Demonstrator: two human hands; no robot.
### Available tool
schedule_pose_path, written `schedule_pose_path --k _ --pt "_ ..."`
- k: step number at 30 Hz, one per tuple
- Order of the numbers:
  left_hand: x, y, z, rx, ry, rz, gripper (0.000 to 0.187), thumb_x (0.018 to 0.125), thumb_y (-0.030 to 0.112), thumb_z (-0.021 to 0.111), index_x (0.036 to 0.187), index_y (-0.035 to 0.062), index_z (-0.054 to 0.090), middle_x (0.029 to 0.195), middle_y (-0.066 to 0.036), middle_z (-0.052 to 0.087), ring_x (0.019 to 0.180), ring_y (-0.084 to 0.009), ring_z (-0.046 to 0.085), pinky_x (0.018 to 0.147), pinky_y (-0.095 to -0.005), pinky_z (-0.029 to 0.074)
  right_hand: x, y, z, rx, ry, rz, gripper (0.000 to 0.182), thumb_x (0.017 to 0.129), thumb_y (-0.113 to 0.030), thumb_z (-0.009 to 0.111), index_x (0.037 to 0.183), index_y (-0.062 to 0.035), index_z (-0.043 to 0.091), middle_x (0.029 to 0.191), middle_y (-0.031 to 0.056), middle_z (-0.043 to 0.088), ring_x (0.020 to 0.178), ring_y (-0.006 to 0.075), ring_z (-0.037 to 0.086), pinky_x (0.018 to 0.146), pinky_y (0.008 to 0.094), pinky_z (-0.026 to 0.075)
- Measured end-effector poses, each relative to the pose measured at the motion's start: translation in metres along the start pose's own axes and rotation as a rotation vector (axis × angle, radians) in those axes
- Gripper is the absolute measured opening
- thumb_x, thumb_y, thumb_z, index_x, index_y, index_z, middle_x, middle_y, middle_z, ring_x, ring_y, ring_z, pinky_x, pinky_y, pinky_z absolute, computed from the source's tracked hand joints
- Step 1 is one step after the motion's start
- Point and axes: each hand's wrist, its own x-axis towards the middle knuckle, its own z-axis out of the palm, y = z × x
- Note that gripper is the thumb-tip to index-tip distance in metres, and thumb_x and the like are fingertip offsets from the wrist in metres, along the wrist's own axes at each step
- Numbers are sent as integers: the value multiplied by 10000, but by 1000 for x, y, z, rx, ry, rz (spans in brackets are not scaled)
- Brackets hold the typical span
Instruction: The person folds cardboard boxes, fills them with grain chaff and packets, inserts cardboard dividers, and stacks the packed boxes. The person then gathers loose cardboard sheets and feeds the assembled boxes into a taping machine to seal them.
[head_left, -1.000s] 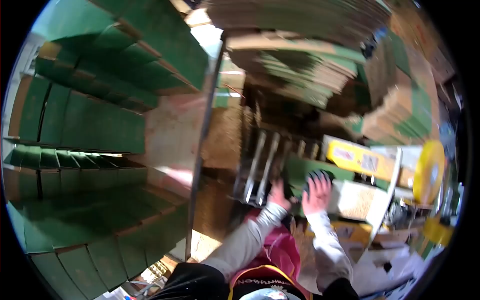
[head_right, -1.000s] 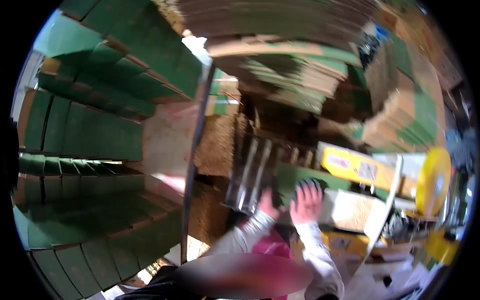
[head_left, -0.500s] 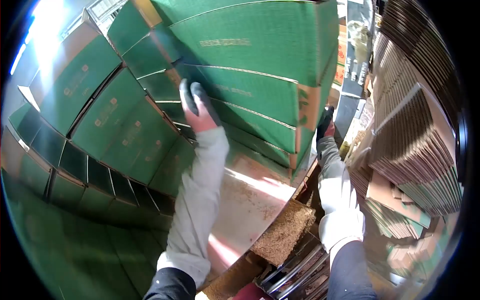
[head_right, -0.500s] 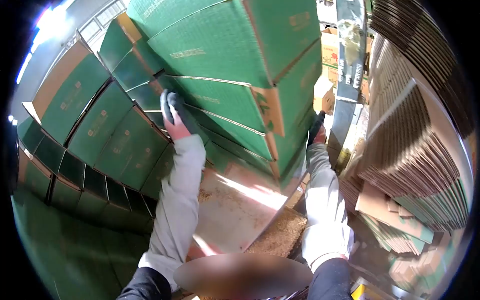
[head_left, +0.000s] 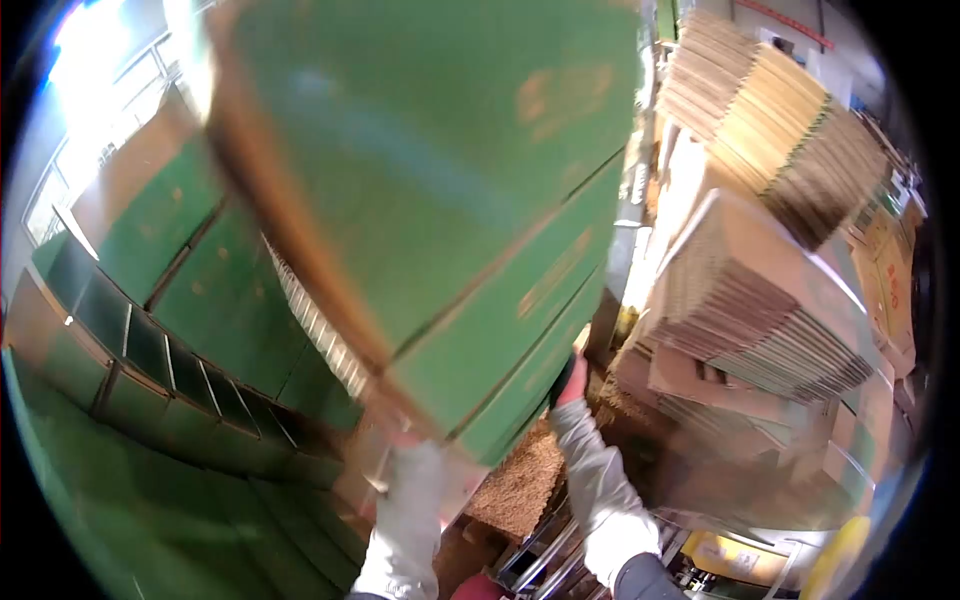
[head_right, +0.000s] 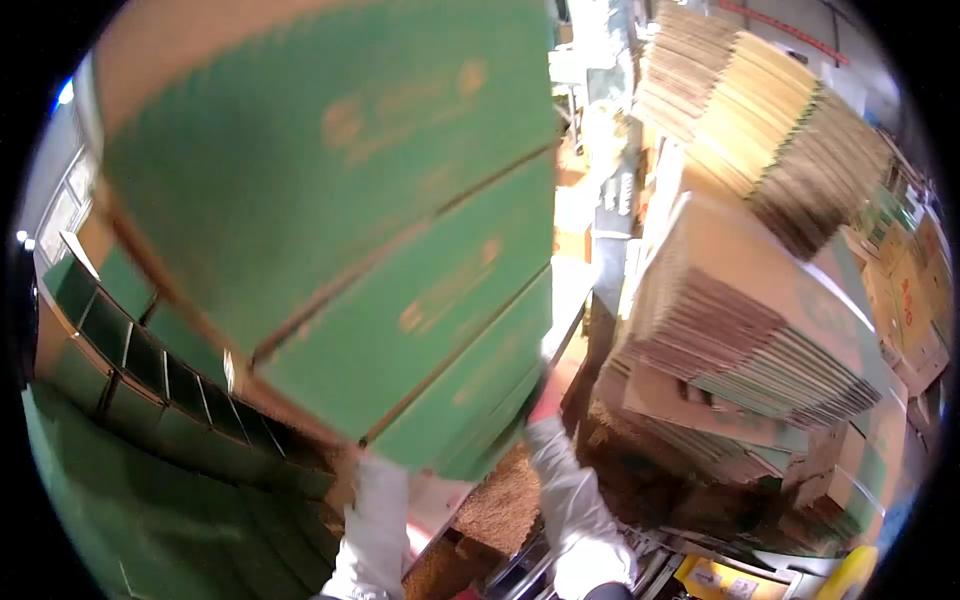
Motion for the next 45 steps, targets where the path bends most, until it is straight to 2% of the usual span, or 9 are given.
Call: schedule_pose_path --k 11,13,18,21,25,33,38,43,45 --pt "-44 35 -178 366 98 -286 429 826 299 458 1120 -12 417 1224 -260 332 1082 -415 375 940 -466 271 -128 57 20 -1455 -258 -276 233 830 -88 421 1022 11 506 900 143 592 852 180 565 713 288 447" --pt "-18 46 -189 439 221 -113 412 835 309 451 1086 -18 448 1185 -261 380 1062 -416 394 930 -463 284 -143 35 35 -722 -223 -530 289 863 -91 393 1124 21 448 1074 128 528 986 181 506 832 277 405" --pt "256 163 -265 -231 726 213 335 847 193 456 1048 -72 498 1040 -181 531 961 -269 510 866 -359 373 -293 -104 210 -488 -551 -429 442 841 -139 467 1219 53 341 1208 140 425 1100 194 411 922 277 327" --pt "344 104 -266 -69 370 -293 312 802 260 550 850 -41 615 743 -91 618 665 -134 562 639 -246 427 -285 -92 237 -494 -688 -433 485 838 -206 500 1230 25 333 1166 121 434 1030 187 440 868 252 350" --pt "348 110 -265 -359 383 -454 245 794 217 552 769 -13 635 694 -90 614 606 -133 556 599 -257 423 -289 -115 278 -416 -621 -65 666 800 -373 540 1268 23 280 1246 98 365 1124 158 342 920 239 282" --pt "259 310 -306 -552 472 463 132 617 38 557 737 -10 583 732 -121 561 790 -305 509 717 -409 398 -402 -280 253 -246 -677 17 491 803 -305 557 1191 -50 399 1106 67 507 1030 149 469 906 280 340" --pt "154 325 -305 -579 -396 434 292 620 160 464 833 -16 560 847 -158 541 872 -306 476 828 -430 328 -421 -311 106 -767 -277 -581 550 677 10 617 1174 12 381 1022 154 545 932 225 547 844 310 440" --pt "-18 217 -181 -287 -617 -97 449 721 257 565 1111 57 475 1014 -182 534 994 -381 456 889 -432 333 -398 -224 -80 -439 71 -262 661 619 116 570 1218 12 311 987 178 544 833 273 581 773 379 495" --pt "-85 168 -134 -212 -1287 -470 482 759 287 527 1151 26 427 995 -244 526 926 -397 498 832 -425 396 -397 -182 -133 -485 198 -177 558 638 51 630 1149 -21 418 919 118 573 771 223 587 703 327 502"
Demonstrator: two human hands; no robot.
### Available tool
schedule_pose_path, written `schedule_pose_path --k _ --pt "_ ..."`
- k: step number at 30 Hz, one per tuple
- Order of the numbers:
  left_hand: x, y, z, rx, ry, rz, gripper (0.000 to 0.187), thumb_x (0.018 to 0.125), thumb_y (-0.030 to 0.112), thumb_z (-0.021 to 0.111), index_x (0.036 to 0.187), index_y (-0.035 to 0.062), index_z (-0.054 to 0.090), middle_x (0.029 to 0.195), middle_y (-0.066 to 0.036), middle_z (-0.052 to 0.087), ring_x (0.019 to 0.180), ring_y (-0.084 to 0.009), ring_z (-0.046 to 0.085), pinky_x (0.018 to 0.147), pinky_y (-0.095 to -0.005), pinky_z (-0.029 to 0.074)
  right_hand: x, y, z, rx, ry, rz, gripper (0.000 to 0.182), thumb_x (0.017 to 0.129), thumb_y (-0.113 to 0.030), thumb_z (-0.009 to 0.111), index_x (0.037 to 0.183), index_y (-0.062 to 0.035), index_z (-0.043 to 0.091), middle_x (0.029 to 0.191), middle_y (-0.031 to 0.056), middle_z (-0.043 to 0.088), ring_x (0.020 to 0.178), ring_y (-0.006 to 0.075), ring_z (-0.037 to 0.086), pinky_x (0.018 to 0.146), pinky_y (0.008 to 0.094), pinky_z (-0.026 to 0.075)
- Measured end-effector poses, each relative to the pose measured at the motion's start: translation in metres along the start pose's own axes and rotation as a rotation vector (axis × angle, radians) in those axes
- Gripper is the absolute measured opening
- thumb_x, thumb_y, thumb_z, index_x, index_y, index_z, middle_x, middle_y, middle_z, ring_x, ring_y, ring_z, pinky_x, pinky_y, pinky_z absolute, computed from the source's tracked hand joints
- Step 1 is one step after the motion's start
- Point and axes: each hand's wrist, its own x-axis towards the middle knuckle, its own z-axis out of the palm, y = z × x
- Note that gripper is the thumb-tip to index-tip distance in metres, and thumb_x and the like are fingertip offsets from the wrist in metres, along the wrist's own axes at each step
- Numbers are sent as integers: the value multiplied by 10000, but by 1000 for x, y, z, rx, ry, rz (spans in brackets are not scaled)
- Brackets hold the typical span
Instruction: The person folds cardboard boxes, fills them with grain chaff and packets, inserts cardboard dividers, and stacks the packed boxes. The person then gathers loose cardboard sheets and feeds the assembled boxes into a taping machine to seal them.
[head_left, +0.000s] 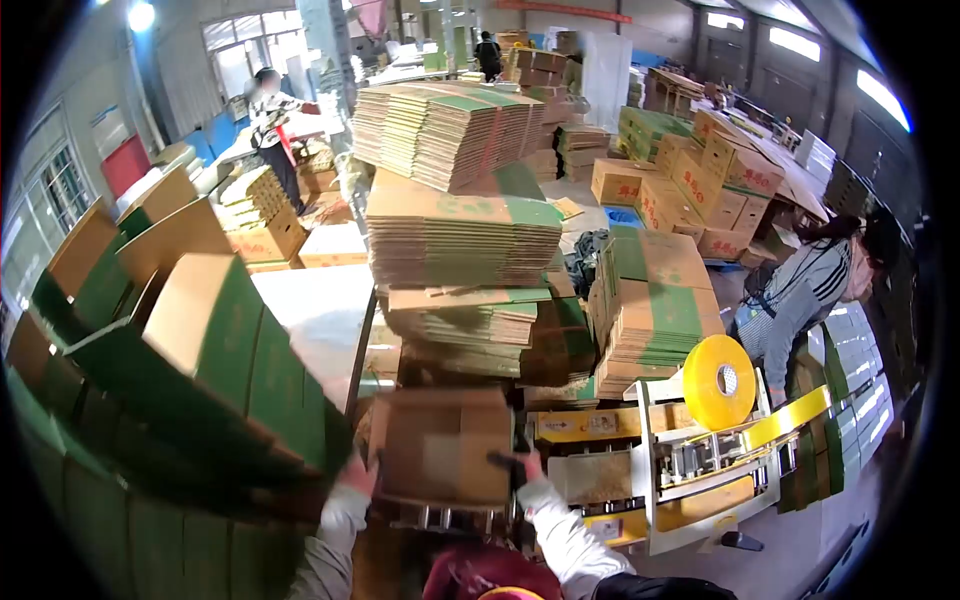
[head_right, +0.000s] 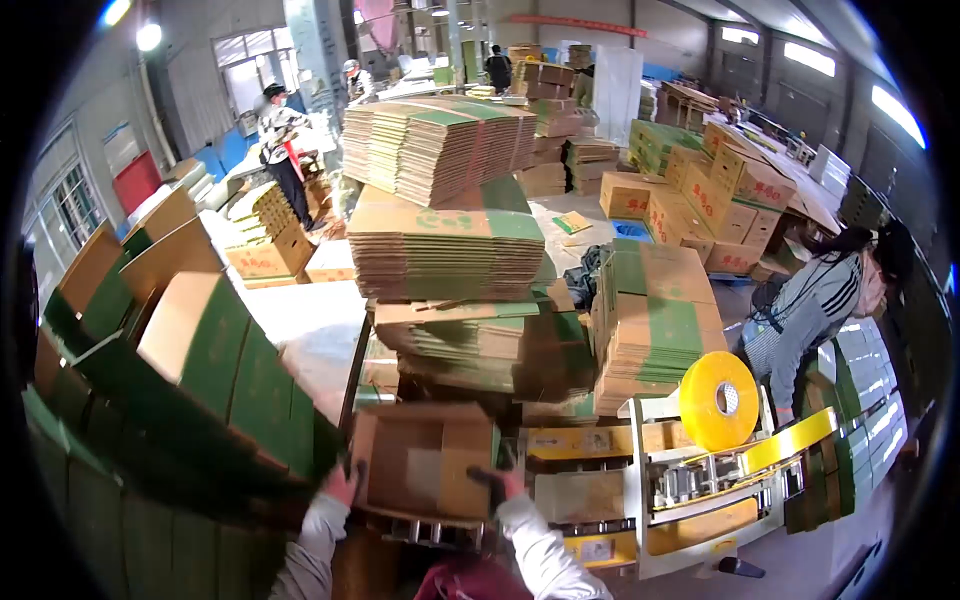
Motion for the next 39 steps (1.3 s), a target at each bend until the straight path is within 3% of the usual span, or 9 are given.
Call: schedule_pose_path --k 4,9,13,17,20,24,27,33,39 --pt "0 -88 97 95 -644 599 579 766 403 470 1236 85 356 1213 -222 398 1119 -355 390 941 -390 316 5 80 -66 348 244 635 461 635 -18 670 1066 -50 508 892 112 601 784 214 593 738 309 476" --pt "-4 -1 85 817 -969 689 689 694 550 517 1255 183 360 1327 -186 253 1217 -367 238 988 -481 183 3 90 -84 -262 341 207 447 634 -100 676 1045 -13 522 964 156 578 862 252 569 787 329 451" --pt "25 17 101 933 -633 694 807 624 563 582 1273 162 320 1311 -179 277 1224 -333 231 994 -472 181 21 0 34 -1210 557 -867 531 589 -195 664 1068 -42 495 1080 171 499 1042 324 453 881 424 371" --pt "32 -56 155 -194 -24 269 834 542 329 744 1210 12 358 1226 -167 400 1196 -317 281 992 -444 232 70 9 54 -1889 -189 -669 482 723 -298 529 1141 -74 443 1146 158 462 1129 314 381 977 446 243" --pt "17 -25 171 -975 -395 -116 854 508 213 770 1222 27 340 1186 -144 446 1107 -289 412 958 -385 314 5 85 -15 -1804 -490 -619 462 728 -307 515 1134 -94 456 1165 151 444 1115 326 386 964 459 250" --pt "-30 36 249 -351 -132 -76 935 396 215 812 1200 42 367 1129 -133 486 1042 -250 477 900 -339 378 -30 26 -48 -1794 67 -384 424 701 -235 529 1087 -65 483 1131 183 438 1057 340 404 910 451 299" --pt "-38 63 182 -570 -362 211 802 539 81 730 1231 8 331 1150 -119 483 1050 -206 472 905 -314 368 -23 -23 2 -1431 121 -682 434 700 -190 533 1107 -50 476 1137 193 432 1067 365 385 918 453 295" --pt "-4 80 -200 -32 1093 792 486 704 121 578 1140 -24 421 1119 -148 497 1012 -230 496 871 -305 381 27 -34 247 -47 -519 -56 441 849 -256 478 1223 -40 392 1247 75 414 1137 160 378 949 272 287" --pt "44 -23 -380 162 1536 714 267 864 142 424 1010 -45 547 1018 -178 565 940 -279 542 832 -317 401 59 -22 370 -32 -587 -154 630 788 -420 520 1236 -7 361 1210 133 437 1089 185 422 934 278 303"
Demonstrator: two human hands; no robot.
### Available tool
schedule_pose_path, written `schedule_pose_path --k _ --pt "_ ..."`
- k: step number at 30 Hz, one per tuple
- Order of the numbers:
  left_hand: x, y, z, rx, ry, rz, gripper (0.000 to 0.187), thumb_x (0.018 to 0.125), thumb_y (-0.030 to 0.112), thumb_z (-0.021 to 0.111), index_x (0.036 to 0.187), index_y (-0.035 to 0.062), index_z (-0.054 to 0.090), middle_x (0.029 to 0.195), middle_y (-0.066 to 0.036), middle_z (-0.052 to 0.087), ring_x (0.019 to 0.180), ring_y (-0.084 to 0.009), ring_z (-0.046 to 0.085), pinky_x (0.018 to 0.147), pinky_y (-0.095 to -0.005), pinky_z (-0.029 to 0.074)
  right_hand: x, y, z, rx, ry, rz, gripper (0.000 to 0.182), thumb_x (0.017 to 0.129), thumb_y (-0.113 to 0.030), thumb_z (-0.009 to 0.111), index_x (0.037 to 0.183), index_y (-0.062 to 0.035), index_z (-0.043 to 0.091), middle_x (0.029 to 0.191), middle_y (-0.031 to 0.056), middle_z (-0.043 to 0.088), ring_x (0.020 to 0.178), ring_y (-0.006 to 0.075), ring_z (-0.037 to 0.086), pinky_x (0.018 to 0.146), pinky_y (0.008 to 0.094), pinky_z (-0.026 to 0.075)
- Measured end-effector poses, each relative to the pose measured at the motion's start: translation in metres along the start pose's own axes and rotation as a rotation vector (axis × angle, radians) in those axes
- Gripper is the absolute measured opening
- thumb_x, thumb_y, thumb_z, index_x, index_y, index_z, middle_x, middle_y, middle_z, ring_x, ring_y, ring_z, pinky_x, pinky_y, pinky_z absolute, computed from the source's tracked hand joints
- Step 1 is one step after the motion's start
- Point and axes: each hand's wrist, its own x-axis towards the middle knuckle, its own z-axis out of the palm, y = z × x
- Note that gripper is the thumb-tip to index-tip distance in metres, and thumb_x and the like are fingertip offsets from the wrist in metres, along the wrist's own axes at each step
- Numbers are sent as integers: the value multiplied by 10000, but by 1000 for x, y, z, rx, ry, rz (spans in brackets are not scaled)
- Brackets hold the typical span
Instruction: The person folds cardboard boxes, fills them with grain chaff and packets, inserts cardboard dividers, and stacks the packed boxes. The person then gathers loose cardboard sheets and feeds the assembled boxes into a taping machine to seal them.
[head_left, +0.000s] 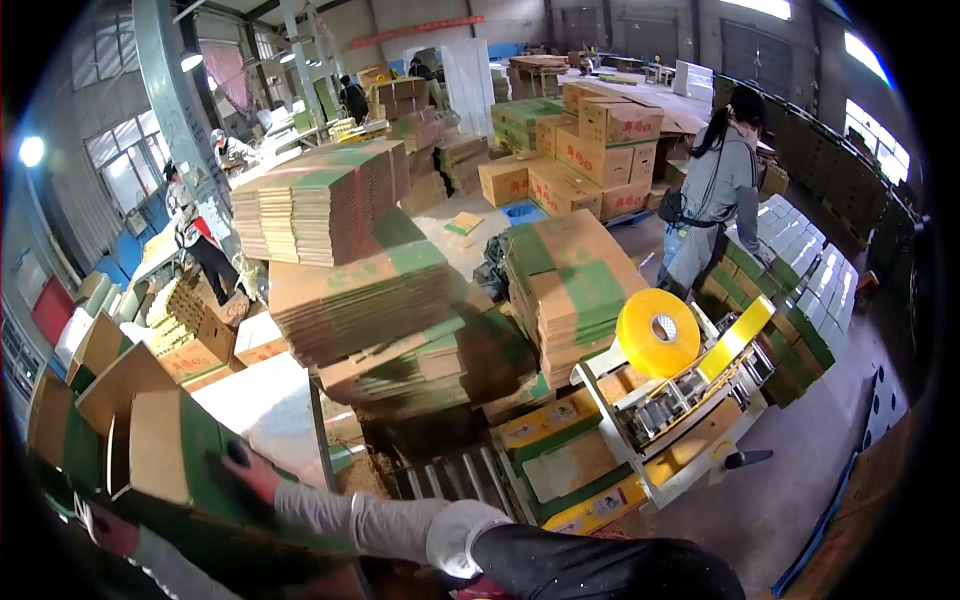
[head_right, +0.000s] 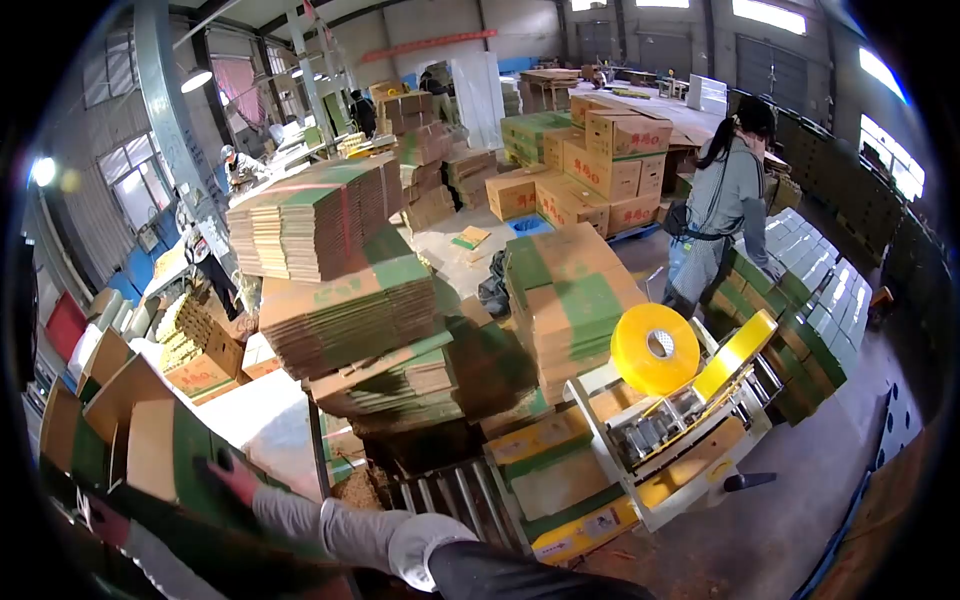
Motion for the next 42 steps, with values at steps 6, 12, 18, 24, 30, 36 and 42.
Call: schedule_pose_path --k 6,12,18,24,30,36,42 --pt "28 287 -78 -294 -399 366 244 761 223 514 822 -4 578 875 -153 577 897 -338 524 875 -500 324 -69 -125 -49 410 -182 24 512 806 -281 545 1226 -35 387 1153 64 478 1010 125 483 857 273 394" --pt "-36 310 -75 -270 -902 485 626 539 400 666 1057 82 520 1054 -115 484 1003 -320 431 934 -521 257 -196 -145 -188 179 442 -168 670 673 -23 628 1255 -24 298 1128 123 478 989 195 504 850 313 416" --pt "-290 232 0 -360 -1894 417 372 682 457 550 999 263 569 948 -39 593 897 -216 556 816 -359 398 -258 20 -295 4 701 177 552 633 6 668 1136 7 444 937 107 587 799 208 588 727 300 488" --pt "-397 284 12 -180 -2045 877 637 710 574 438 1249 244 353 1304 -51 339 1210 -290 278 996 -439 195 -303 106 -338 -1014 1081 388 722 604 -138 718 1214 -7 353 1092 172 507 1009 296 492 861 393 401" --pt "-450 258 16 -74 -1796 41 990 507 591 612 1283 86 262 1291 -224 263 1181 -345 292 958 -483 250 -203 30 -281 -2022 -2 23 491 761 -342 468 1177 -85 424 1174 146 436 1110 322 379 962 457 246" --pt "-501 383 -11 -315 -1604 -939 1054 422 388 798 1265 55 258 1243 -165 372 1146 -283 375 931 -398 338 -302 26 -290 -1725 265 464 438 706 -225 534 1107 -64 470 1141 174 444 1074 335 398 937 425 290" --pt "-335 324 -6 -920 -595 -673 564 719 241 608 1166 -17 382 1185 -164 431 1070 -276 445 897 -354 373 -195 26 -221 -895 689 -124 309 792 -120 467 1073 2 501 1070 155 532 1001 265 501 876 310 374"
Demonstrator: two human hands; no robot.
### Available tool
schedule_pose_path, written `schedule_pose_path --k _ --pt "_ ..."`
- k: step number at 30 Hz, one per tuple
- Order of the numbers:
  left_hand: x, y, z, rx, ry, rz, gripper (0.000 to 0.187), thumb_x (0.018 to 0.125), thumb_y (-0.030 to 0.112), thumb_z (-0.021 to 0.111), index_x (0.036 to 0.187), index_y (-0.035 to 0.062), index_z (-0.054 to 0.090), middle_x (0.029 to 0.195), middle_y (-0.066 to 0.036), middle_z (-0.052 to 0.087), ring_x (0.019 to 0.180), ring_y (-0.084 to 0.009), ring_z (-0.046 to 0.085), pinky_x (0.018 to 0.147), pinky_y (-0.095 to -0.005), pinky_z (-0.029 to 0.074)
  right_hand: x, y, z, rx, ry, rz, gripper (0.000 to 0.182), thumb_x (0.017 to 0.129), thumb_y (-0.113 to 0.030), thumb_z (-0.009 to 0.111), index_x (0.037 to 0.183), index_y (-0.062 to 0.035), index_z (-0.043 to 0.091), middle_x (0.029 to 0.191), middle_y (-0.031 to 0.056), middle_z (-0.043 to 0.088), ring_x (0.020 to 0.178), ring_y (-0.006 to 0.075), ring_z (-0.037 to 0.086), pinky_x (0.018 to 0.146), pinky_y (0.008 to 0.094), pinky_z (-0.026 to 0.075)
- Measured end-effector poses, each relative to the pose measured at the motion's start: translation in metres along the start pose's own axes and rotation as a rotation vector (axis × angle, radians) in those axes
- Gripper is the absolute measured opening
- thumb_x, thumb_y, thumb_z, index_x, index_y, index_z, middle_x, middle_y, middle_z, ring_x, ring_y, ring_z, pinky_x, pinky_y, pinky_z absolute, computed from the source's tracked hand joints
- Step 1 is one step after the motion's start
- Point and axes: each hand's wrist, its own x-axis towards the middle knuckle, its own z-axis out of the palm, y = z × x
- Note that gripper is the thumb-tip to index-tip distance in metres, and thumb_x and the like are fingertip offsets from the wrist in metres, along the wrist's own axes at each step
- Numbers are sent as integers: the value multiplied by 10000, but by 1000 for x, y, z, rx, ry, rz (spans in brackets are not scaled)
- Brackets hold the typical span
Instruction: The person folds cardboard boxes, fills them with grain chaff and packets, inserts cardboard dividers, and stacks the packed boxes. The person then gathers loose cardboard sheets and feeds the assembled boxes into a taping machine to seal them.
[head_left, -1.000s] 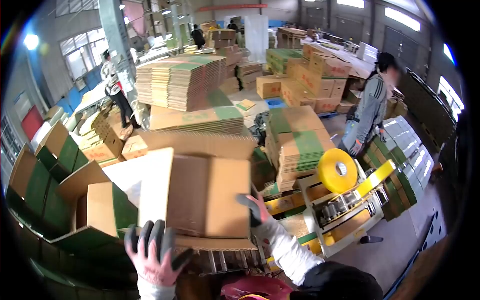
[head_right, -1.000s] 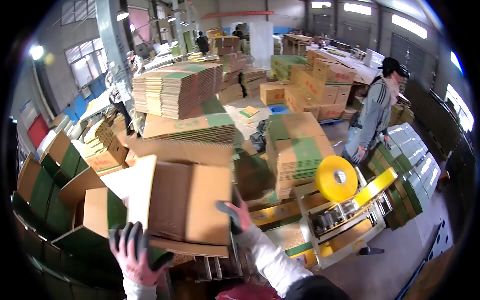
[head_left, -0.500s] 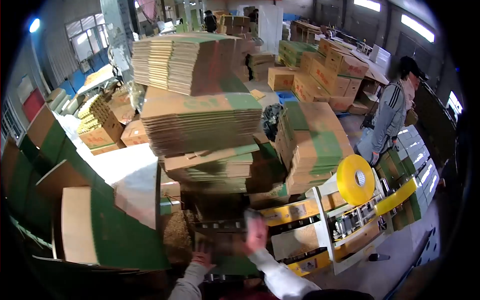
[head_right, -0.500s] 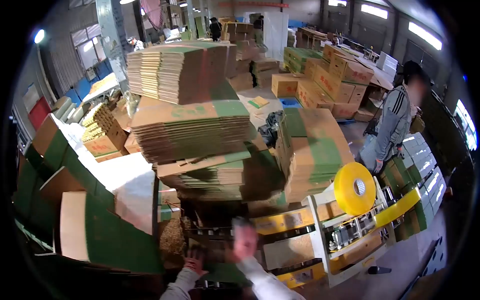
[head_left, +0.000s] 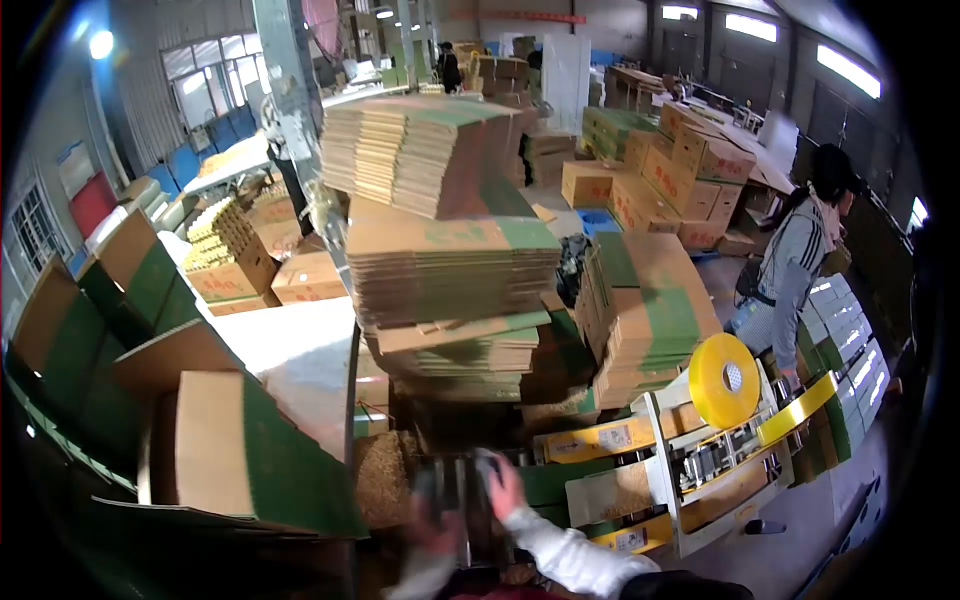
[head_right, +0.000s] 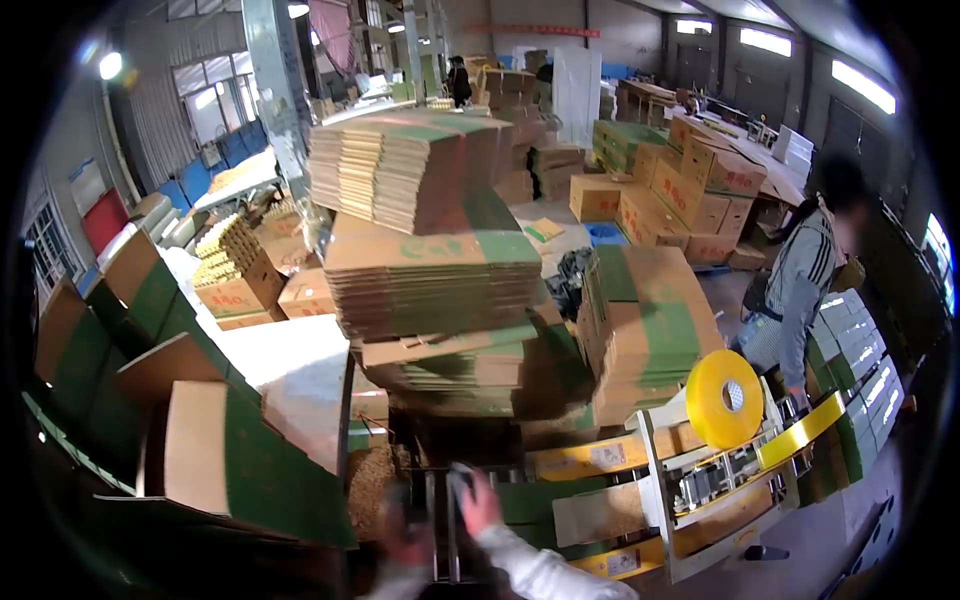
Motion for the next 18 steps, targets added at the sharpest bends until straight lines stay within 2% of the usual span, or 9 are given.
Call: schedule_pose_path --k 2,5,6,7,9,13,15,17,18 --pt "114 93 -91 511 246 399 373 776 231 499 1044 -24 450 1107 -170 483 1010 -284 476 888 -373 367 25 -56 62 332 -326 214 341 843 -185 459 1135 -8 482 1108 122 529 1033 183 486 879 275 368" --pt "222 166 -205 979 501 611 333 862 216 334 862 -35 552 991 -178 561 920 -297 523 874 -400 358 31 -124 161 870 -624 282 489 860 -310 443 1212 24 382 1215 117 440 1148 177 379 951 255 277" --pt "234 134 -246 803 235 655 286 846 196 384 805 -25 561 952 -185 566 889 -318 535 849 -431 371 39 -138 178 816 -736 272 498 863 -314 438 1216 31 370 1217 117 432 1136 173 386 947 256 284" --pt "240 102 -250 679 547 819 209 812 139 411 765 -14 544 832 -175 569 834 -341 532 790 -467 387 46 -145 188 759 -845 263 508 865 -319 432 1219 38 358 1219 117 424 1125 169 393 942 256 292" --pt "234 131 -210 629 617 899 184 766 168 457 726 -9 489 707 -155 531 719 -354 506 761 -470 379 48 -151 190 883 -867 302 464 870 -274 429 1225 17 361 1193 91 444 1088 156 411 925 249 306" --pt "171 244 -121 929 45 769 153 660 199 511 739 67 508 773 -83 534 754 -277 503 775 -435 366 43 -210 68 614 -723 102 453 853 -169 471 1244 5 323 1183 105 446 1037 145 457 914 253 342" --pt "133 226 -123 914 -224 779 238 629 285 546 800 119 543 849 -47 540 838 -249 497 802 -452 339 40 -144 17 1005 -643 -21 574 744 -80 575 1247 -9 306 1136 117 476 996 188 507 888 283 384" --pt "122 228 -110 896 -470 833 364 605 377 581 900 164 566 923 -22 544 925 -222 488 838 -455 321 35 -172 -59 950 -291 202 702 634 -28 624 1253 -14 293 1116 132 485 978 239 522 852 341 430" --pt "119 228 -107 925 -502 645 450 611 426 601 976 166 557 976 -14 542 995 -199 466 862 -451 316 40 -142 -76 903 -266 168 714 629 -17 618 1263 -19 288 1122 131 484 961 233 529 836 341 442"
